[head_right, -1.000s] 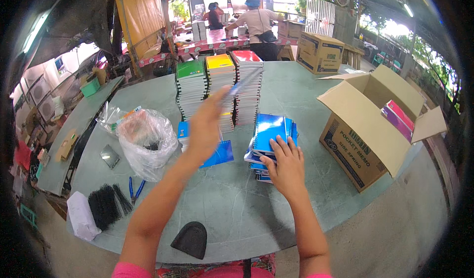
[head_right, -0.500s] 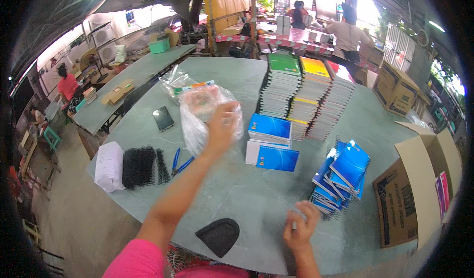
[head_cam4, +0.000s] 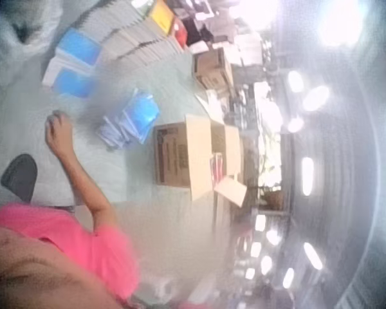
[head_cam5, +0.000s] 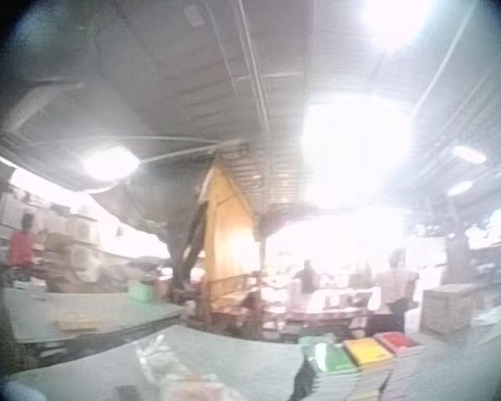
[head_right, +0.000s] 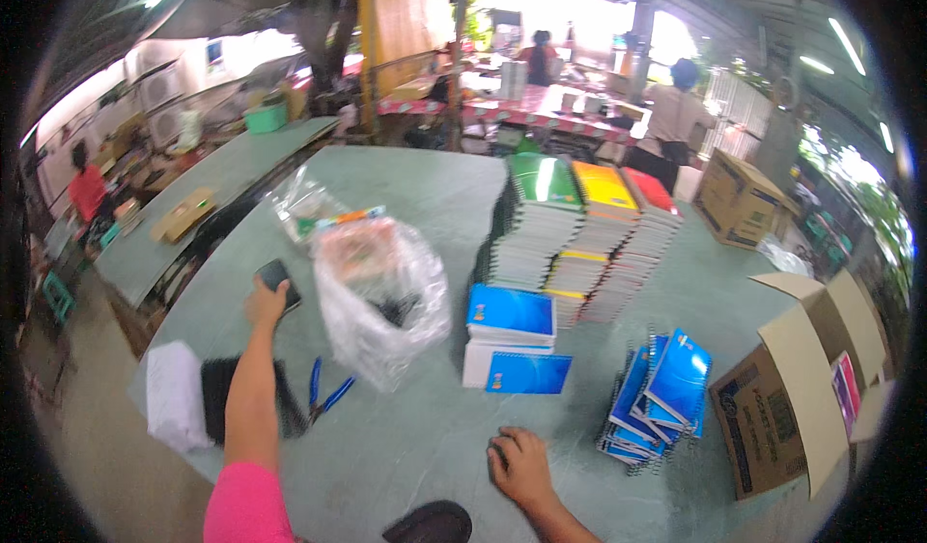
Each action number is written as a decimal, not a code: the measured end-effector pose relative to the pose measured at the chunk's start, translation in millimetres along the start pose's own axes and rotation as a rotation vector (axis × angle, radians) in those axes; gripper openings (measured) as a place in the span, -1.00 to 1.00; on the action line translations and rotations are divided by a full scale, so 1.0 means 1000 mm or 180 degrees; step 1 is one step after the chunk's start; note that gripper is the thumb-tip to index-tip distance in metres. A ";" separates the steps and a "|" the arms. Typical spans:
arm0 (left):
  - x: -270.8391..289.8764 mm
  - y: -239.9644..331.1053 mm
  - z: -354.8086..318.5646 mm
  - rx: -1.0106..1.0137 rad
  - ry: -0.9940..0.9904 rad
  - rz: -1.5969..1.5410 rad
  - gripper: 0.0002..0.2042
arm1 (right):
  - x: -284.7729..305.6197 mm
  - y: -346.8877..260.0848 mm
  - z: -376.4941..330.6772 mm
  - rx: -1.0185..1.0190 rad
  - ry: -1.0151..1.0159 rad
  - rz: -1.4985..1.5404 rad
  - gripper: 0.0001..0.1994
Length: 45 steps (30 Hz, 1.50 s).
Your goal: The person assembles spiral notebooks by picking up a pre-punched cover and paper stack, manually threading a wire spiral through the holes, and repeating the process for multiple notebooks at a workstation.
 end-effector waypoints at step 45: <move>-0.010 0.036 0.003 -0.0505 -0.0834 -0.0420 -0.40 | 0.004 0.013 -0.001 -0.0394 -0.0079 -0.0244 -0.85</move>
Point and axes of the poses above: each hand's wrist, its own z-axis towards the middle knuckle, its own x-axis out of the back of the hand, y = z × x, the point moved 10 cm from there along z, towards the middle knuckle, and after that the axes turned 10 degrees about y, right-handed, at the moved point
